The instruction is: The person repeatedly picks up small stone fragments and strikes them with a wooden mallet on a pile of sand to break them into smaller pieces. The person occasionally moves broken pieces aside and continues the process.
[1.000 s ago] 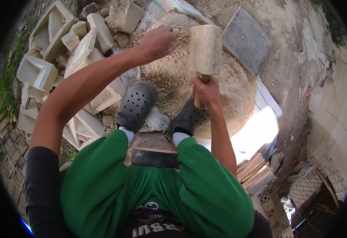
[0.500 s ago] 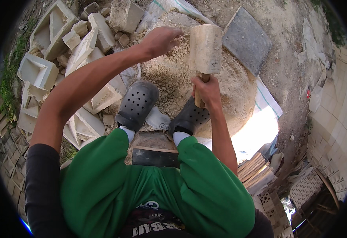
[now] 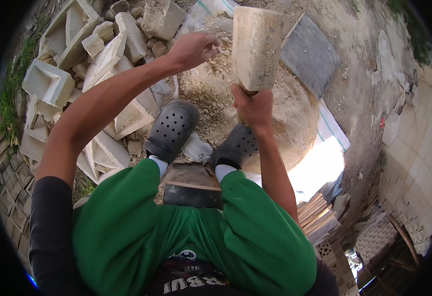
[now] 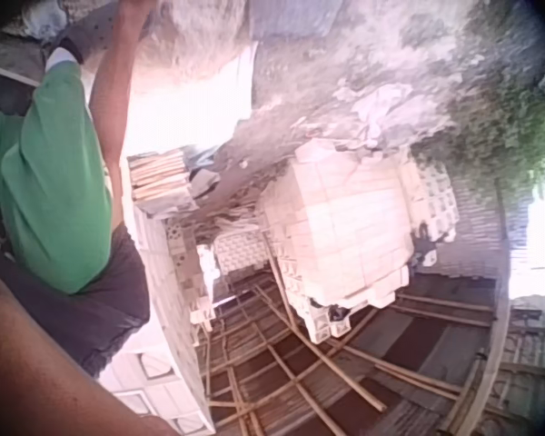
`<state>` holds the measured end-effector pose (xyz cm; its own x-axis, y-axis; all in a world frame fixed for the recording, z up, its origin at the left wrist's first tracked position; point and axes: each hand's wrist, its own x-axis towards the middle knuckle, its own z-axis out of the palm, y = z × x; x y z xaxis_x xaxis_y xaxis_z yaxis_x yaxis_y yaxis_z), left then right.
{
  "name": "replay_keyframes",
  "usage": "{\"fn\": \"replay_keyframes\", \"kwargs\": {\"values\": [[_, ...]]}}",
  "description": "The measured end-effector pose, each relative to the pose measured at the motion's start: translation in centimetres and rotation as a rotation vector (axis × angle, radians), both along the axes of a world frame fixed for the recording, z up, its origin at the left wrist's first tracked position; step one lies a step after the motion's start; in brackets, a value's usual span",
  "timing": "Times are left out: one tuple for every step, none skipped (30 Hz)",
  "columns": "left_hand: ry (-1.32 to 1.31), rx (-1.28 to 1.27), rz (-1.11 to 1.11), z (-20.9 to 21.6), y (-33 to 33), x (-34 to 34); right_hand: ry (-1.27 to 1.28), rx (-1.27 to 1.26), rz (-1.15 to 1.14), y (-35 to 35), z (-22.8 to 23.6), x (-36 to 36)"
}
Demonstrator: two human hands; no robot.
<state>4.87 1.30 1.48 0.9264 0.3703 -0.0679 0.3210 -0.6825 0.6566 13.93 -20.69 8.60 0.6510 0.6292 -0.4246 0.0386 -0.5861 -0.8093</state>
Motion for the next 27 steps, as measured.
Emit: {"fn": "replay_keyframes", "kwargs": {"values": [[-0.008, -0.002, 0.020, -0.2, -0.2, 0.3, -0.017, -0.005, 0.005, -0.2, -0.9, -0.2], [-0.014, -0.001, 0.042, -0.2, -0.2, 0.4, -0.032, -0.005, 0.012, -0.3, -2.4, -0.5], [-0.019, 0.000, 0.064, -0.2, -0.3, 0.5, -0.047, -0.006, 0.019, -0.4, -3.5, -0.4], [-0.010, -0.018, 0.064, -0.2, -0.3, 0.4, -0.058, -0.092, 0.042, -0.3, -3.8, -0.2], [-0.002, -0.036, 0.063, -0.2, -0.2, 0.3, -0.070, -0.177, 0.065, -0.2, -3.9, 0.0], [0.005, -0.055, 0.061, -0.1, -0.1, 0.3, -0.083, -0.263, 0.087, -0.3, -3.9, 0.2], [0.025, -0.059, 0.062, 0.1, -0.2, 0.2, -0.040, -0.274, 0.058, 0.1, -2.9, 0.4], [0.045, -0.062, 0.064, 0.3, -0.5, 0.4, 0.002, -0.285, 0.029, 0.7, -0.8, 0.7], [0.064, -0.066, 0.064, 0.6, -0.7, 0.6, 0.043, -0.296, -0.001, 1.0, 0.7, 0.9], [0.064, -0.059, 0.062, 0.5, -0.7, 0.5, 0.051, -0.259, 0.012, 0.9, 1.3, 1.0], [0.065, -0.053, 0.059, 0.4, -0.6, 0.4, 0.060, -0.222, 0.024, 0.6, 1.7, 1.2], [0.067, -0.046, 0.056, 0.3, -0.6, 0.3, 0.070, -0.185, 0.037, 0.5, 1.8, 1.3], [0.068, -0.040, 0.057, 0.2, -0.6, 0.5, 0.041, -0.072, 0.007, 0.5, 1.5, 1.1], [0.070, -0.032, 0.058, 0.2, -0.6, 0.6, 0.014, 0.041, -0.022, 0.3, 0.7, 0.7], [0.072, -0.024, 0.060, 0.1, -0.6, 0.7, -0.013, 0.156, -0.050, 0.1, -0.3, 0.3], [0.055, -0.011, 0.057, 0.1, -0.8, 0.9, -0.016, 0.097, -0.034, -0.3, -1.8, 0.2], [0.039, 0.006, 0.055, 0.1, -0.9, 1.0, -0.018, 0.041, -0.017, -0.5, -3.4, 0.0], [0.022, 0.022, 0.053, 0.1, -1.0, 1.0, -0.019, -0.016, -0.001, -0.9, -4.7, 0.2], [0.029, 0.017, 0.048, 0.1, -0.9, 0.8, 0.003, -0.123, 0.025, -0.7, -4.4, 0.3], [0.036, 0.013, 0.041, 0.2, -0.9, 0.7, 0.025, -0.228, 0.051, -0.3, -3.5, 0.6], [0.042, 0.008, 0.034, 0.3, -1.0, 0.6, 0.047, -0.335, 0.075, 0.2, -2.4, 0.8], [0.049, 0.004, 0.033, 0.3, -1.0, 0.5, 0.109, -0.339, 0.016, 1.0, 0.2, 0.8], [0.056, -0.002, 0.032, 0.4, -1.0, 0.5, 0.031, -0.294, 0.022, 0.6, 0.0, 0.8], [0.062, -0.007, 0.031, 0.4, -1.1, 0.6, -0.047, -0.250, 0.027, 0.0, -0.5, 1.0], [0.054, 0.009, 0.032, 0.3, -1.1, 0.6, -0.121, -0.204, 0.037, -0.1, -0.6, 0.9], [0.046, 0.026, 0.033, 0.0, -1.1, 0.7, -0.106, -0.112, 0.022, -0.3, -0.4, 0.7], [0.038, 0.044, 0.034, -0.1, -1.1, 0.8, -0.088, -0.019, 0.008, -0.5, 0.0, 0.5]]}}
